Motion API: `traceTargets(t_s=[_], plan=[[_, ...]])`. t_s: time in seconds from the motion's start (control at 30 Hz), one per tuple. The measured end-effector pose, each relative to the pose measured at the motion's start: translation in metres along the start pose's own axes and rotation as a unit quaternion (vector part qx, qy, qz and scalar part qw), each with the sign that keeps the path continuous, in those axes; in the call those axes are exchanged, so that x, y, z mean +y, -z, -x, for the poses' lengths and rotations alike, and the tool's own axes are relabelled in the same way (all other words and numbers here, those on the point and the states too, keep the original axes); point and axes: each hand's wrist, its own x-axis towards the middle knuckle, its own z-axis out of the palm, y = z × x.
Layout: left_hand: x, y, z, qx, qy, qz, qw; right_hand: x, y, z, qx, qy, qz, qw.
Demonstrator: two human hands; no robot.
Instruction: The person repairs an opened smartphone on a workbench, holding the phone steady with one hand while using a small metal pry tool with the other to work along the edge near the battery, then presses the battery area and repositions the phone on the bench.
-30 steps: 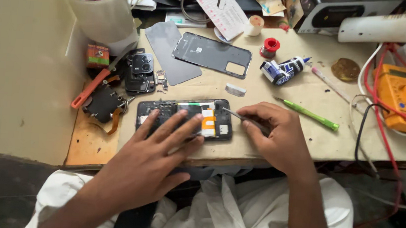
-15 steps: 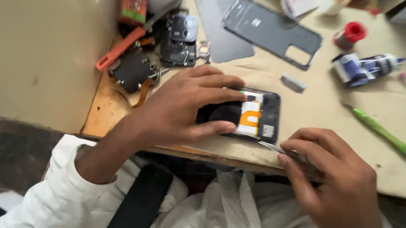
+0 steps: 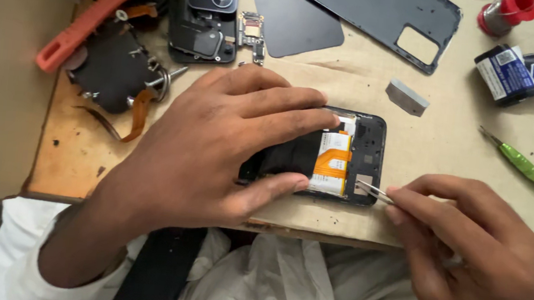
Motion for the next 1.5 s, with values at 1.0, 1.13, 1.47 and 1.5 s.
traceTargets(t_s=[1.0,1.13,1.47,1.5], plan=[[0.007,0.002,-0.003,-0.038,0.036,-0.008,0.999,0.021,0.001,0.000,-0.027,-0.021,-0.095,0.995],[0.006,0.001,-0.003,-0.038,0.033,-0.009,0.999,0.021,0.002,0.000,-0.043,-0.002,-0.110,0.993],[0.008,0.004,-0.007,-0.037,0.031,-0.005,0.999,0.014,-0.008,0.007,0.033,-0.126,-0.051,0.990],[0.008,0.004,-0.008,-0.038,0.032,-0.003,0.999,0.012,-0.010,0.008,0.040,-0.132,-0.054,0.989]])
